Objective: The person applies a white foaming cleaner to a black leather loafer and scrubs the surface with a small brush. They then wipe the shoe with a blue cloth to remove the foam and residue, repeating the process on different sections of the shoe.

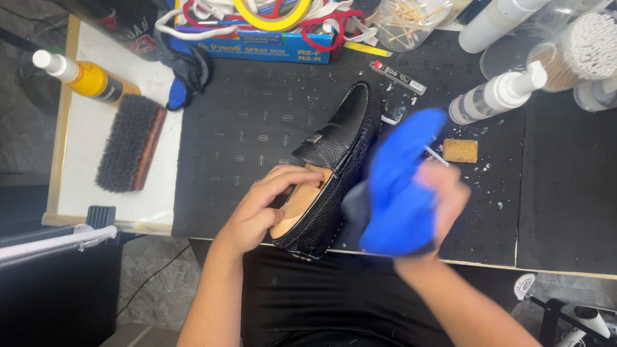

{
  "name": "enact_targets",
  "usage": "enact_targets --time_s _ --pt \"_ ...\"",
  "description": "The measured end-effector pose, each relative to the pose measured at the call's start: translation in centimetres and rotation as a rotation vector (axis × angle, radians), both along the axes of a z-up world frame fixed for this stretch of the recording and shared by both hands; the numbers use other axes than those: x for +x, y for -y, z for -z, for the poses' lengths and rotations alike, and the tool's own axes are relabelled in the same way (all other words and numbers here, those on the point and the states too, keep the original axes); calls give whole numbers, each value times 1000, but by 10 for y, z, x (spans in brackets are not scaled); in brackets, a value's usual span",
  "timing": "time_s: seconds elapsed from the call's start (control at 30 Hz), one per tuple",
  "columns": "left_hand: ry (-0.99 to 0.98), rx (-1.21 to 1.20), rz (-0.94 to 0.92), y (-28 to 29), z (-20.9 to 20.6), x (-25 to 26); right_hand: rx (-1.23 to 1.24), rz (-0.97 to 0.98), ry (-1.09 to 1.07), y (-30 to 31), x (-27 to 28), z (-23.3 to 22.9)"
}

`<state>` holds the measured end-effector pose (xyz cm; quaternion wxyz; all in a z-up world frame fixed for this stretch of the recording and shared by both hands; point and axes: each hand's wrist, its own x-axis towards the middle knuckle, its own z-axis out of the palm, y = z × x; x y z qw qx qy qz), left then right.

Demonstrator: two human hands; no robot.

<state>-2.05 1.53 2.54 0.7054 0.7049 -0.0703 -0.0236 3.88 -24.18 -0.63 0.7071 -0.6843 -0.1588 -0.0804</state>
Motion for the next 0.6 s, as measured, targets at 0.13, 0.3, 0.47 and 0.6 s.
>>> enact_targets --time_s 0.13,0.3,0.47,0.6 --pt "-12 -163 103 -4 4 -1 -134 -89 -47 -18 67 -1" --pt "-116 -368 92 -9 26 -6 -381 -234 -22 -35 92 -3" --pt "-193 -582 33 -21 43 -1 -222 -256 -177 -40 87 0" --pt "-248 -104 -193 -19 28 21 -231 -240 -324 -40 100 7"
